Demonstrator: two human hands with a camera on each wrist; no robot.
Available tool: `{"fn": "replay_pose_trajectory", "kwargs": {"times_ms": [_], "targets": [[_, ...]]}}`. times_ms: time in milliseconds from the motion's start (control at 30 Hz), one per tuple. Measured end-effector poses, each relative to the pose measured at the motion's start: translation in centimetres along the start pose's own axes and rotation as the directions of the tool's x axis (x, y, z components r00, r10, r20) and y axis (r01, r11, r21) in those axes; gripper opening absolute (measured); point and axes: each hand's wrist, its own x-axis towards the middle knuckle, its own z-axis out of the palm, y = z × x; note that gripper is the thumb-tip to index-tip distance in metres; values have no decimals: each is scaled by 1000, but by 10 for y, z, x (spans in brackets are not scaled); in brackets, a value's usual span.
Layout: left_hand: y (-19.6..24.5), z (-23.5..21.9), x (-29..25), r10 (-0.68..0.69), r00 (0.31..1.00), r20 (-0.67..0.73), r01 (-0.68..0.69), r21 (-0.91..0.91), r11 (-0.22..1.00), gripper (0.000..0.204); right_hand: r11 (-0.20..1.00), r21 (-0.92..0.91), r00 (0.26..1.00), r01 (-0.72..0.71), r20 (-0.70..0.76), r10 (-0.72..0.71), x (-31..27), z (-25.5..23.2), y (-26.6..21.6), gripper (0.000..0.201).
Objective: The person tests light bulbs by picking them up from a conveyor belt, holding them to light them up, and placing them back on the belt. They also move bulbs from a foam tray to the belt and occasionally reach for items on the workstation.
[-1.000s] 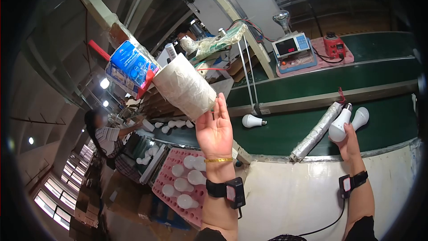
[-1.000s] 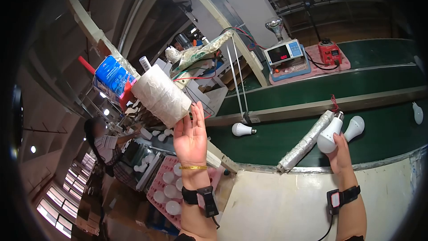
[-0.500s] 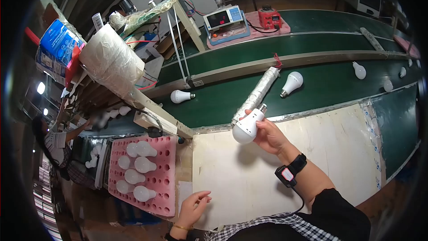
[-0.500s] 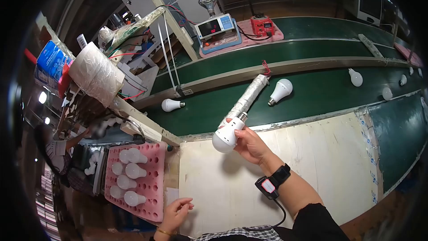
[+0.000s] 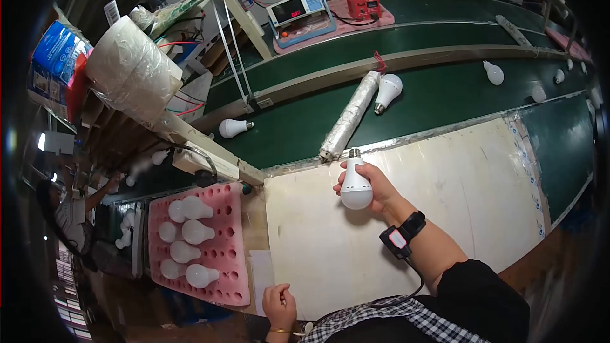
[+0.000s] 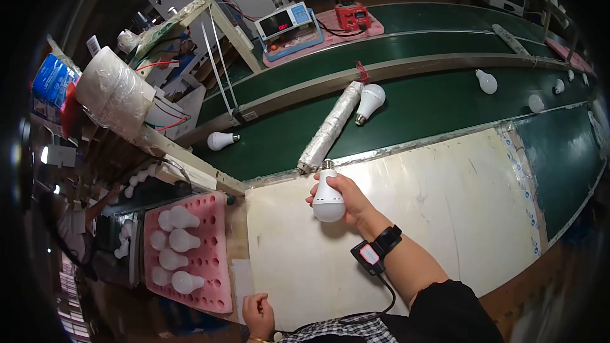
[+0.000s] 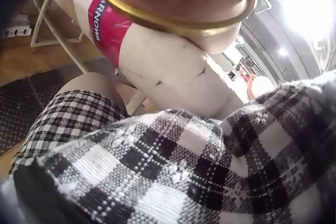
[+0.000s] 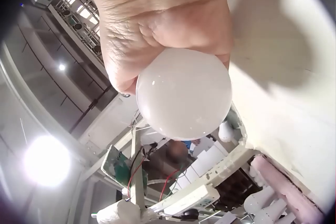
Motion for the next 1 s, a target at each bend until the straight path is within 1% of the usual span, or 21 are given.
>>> {"fn": "replay_pose_trajectory", "kwargs": {"times_ms": [67, 200, 267, 300, 367, 500, 600, 667, 700, 767, 800, 867, 900, 933, 967, 1000], "targets": [[-3, 2, 0, 27, 1000, -3, -27, 36, 999, 15, 1000, -1, 1000, 26, -2, -26, 0, -1, -2, 39], [-3, 2, 0, 32, 999, -22, -31, 32, 999, 15, 1000, 14, 1000, 14, -23, -14, 0, 3, -3, 39], [-3, 1, 1, 64, 998, 4, -64, 74, 995, 15, 995, 88, 997, 40, -63, -34, -1, 8, -5, 37], [-5, 2, -2, 59, 998, 8, -59, 72, 996, 15, 996, 87, 997, 35, -68, -30, -1, 7, -5, 37], [-9, 5, -5, -21, 1000, 10, 20, 44, 999, 15, 997, 48, 997, 61, -49, -58, 0, 3, -4, 36], [-9, 4, -6, -20, 1000, 9, 20, 41, 999, 16, 997, 44, 996, 63, -63, -61, 1, 2, -3, 35], [-8, 4, -6, -32, 999, 11, 31, 48, 998, 16, 994, 91, 997, 58, -55, -53, 0, 5, -4, 34], [-9, 4, -7, -31, 999, 16, 30, 61, 998, 16, 998, 35, 996, 60, -75, -58, -1, 5, -4, 34], [-10, 4, -7, -30, 999, 14, 30, 62, 998, 16, 998, 36, 996, 60, -73, -58, 0, 4, -3, 34], [-12, 6, -7, -17, 1000, -12, 18, 63, 998, 16, 993, 76, 993, 90, -76, -85, 3, 1, 0, 34], [-12, 8, -7, -26, 999, -25, 27, 67, 997, 16, 994, 72, 995, 81, -63, -77, 1, 1, -2, 34], [-14, 5, -7, -7, 1000, 1, 7, 74, 997, 16, 992, 91, 995, 86, -63, -80, 1, 5, -1, 36], [-14, 2, -7, -47, 998, -45, 52, 107, 993, 16, 995, 35, 994, 96, -56, -94, 2, 3, 3, 37], [-12, 2, -4, -26, 1000, -10, 27, 88, 996, 15, 994, -20, 993, 106, -41, -107, 4, 0, 7, 39], [-8, -2, -2, -3, 1000, 30, 1, 63, 998, 15, 995, -32, 995, 96, -32, -97, 5, 2, 11, 39], [-4, -7, -1, -41, 999, -9, 42, 87, 995, 15, 994, -48, 995, 94, -32, -95, 2, 6, 13, 39]]}}
